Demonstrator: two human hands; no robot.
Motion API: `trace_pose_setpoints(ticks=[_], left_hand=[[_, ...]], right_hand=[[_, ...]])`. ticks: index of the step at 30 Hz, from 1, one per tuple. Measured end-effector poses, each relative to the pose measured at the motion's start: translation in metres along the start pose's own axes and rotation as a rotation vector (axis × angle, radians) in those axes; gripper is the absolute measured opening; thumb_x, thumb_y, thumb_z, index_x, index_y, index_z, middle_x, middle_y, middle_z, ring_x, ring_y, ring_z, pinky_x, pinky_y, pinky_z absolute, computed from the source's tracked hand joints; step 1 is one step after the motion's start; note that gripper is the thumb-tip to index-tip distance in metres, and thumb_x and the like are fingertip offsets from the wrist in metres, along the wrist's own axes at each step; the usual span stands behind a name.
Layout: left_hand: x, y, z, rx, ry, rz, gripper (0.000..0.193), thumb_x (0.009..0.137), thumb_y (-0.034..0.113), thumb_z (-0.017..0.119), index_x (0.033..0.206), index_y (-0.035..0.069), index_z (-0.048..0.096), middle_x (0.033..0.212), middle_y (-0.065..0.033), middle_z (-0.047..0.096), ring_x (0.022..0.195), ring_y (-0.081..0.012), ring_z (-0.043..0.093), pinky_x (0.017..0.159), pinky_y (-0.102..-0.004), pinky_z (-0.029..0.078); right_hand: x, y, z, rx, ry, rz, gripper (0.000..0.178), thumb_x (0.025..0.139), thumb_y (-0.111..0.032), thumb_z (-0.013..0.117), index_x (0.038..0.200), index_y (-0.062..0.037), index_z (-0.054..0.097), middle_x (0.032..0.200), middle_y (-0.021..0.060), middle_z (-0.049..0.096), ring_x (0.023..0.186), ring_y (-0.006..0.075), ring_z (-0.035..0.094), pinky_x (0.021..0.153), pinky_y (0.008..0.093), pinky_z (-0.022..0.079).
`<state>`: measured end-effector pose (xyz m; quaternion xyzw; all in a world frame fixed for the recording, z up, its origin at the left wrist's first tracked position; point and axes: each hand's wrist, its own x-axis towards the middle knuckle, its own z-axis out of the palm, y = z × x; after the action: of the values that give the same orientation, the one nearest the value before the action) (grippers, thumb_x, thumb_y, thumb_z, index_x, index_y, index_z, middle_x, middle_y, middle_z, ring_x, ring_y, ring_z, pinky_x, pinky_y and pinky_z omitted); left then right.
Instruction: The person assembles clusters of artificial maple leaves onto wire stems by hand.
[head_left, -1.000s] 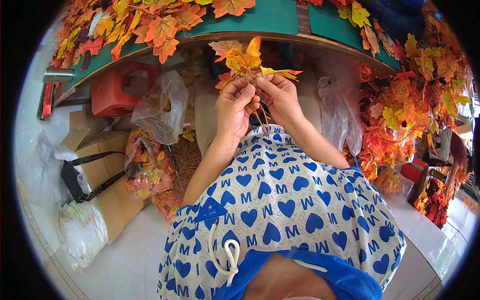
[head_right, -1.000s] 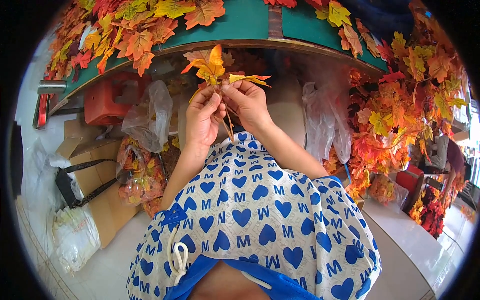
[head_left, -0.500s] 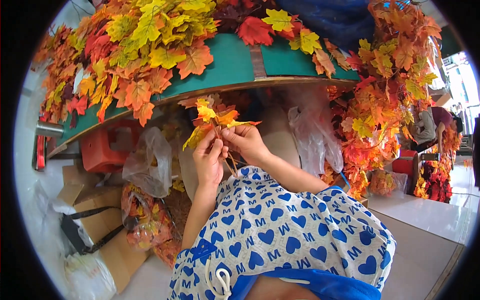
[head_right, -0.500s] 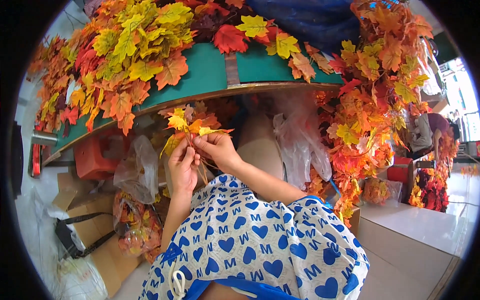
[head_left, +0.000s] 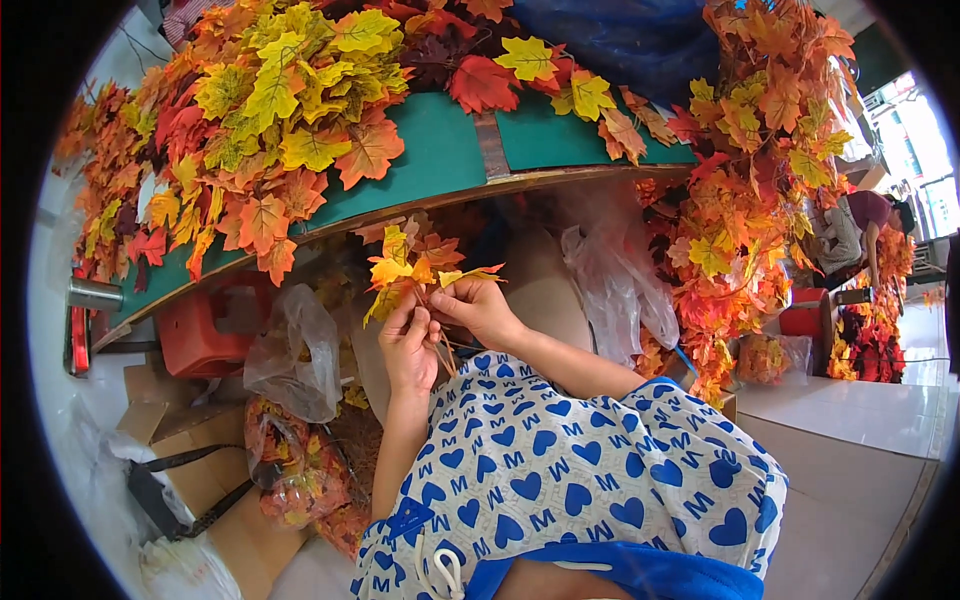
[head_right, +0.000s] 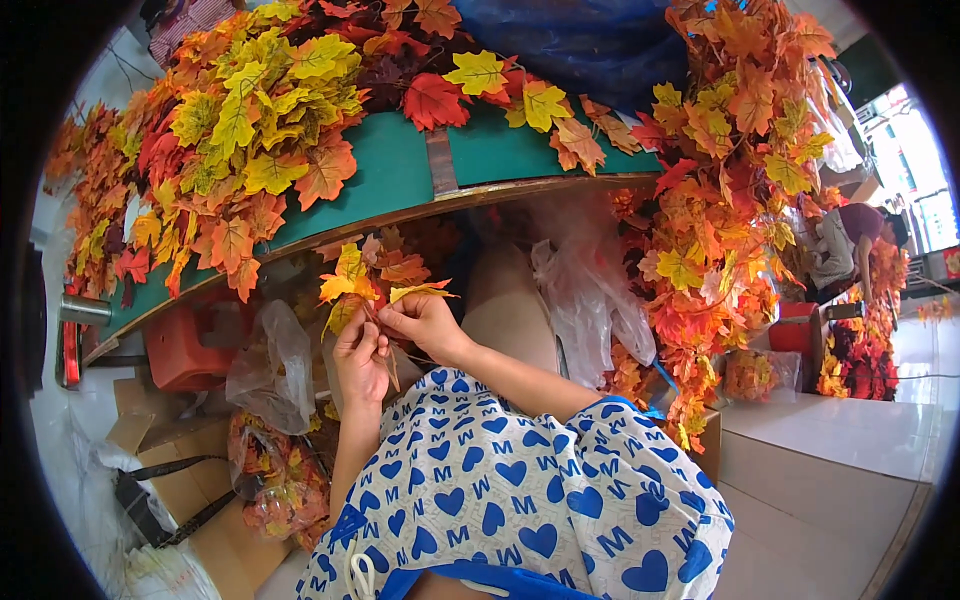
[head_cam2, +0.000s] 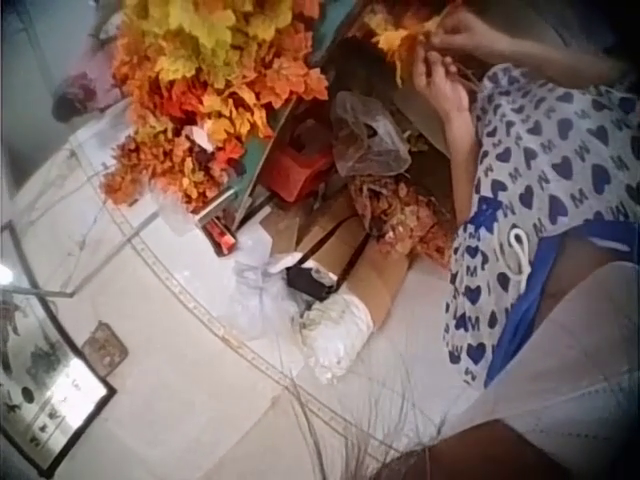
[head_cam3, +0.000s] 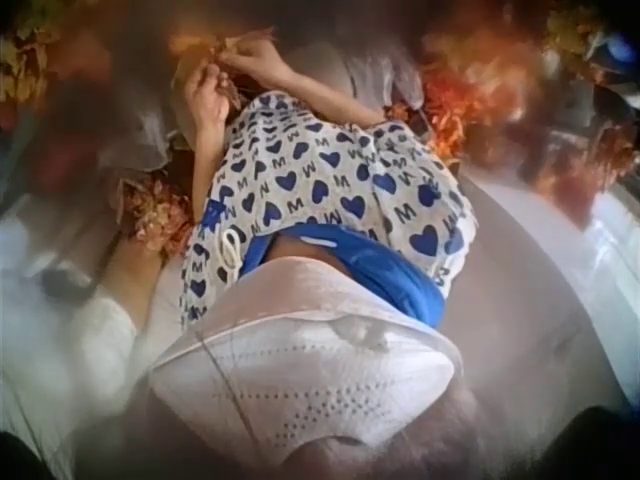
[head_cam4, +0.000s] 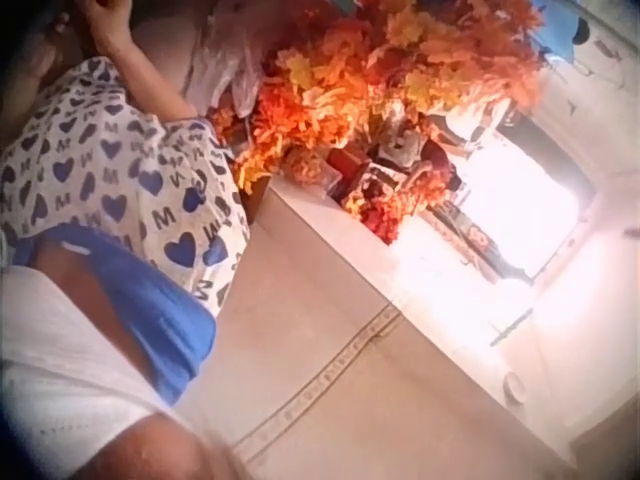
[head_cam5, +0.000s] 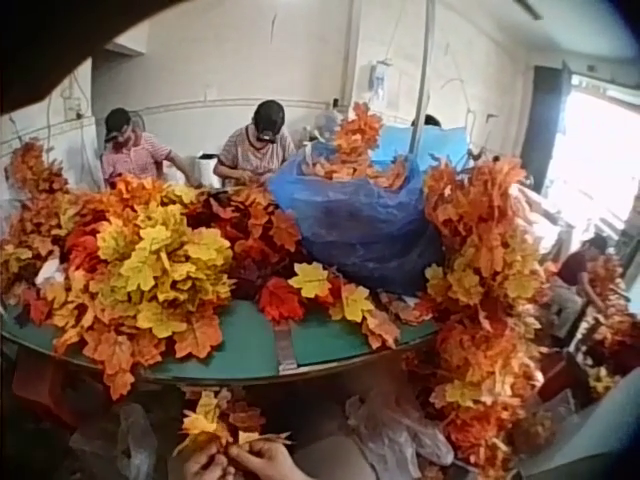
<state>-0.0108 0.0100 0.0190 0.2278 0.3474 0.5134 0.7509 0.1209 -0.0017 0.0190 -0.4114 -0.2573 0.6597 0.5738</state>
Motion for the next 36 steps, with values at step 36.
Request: trace_pose_setpoints(ticks=[36], left_hand=[[0.004, -0.001, -0.051, -0.4, -0.026, -0.352, 0.032, 0.087, 0.008, 0.059, 0.119, 0.006, 0.053, 0.095, -0.002, 0.063, 0.072, -0.009, 0.06, 0.066, -0.0229, 0.051]], right_hand=[[0.112, -0.108, 0.055, -1.138, 0.143, -1.11, 0.008, 0.08, -0.006, 0.064, 0.086, -0.0017, 0.064, 0.082, 0.0139, 0.063, 0.073, 0.0282, 0.061, 0.064, 0.0337, 0.048]])
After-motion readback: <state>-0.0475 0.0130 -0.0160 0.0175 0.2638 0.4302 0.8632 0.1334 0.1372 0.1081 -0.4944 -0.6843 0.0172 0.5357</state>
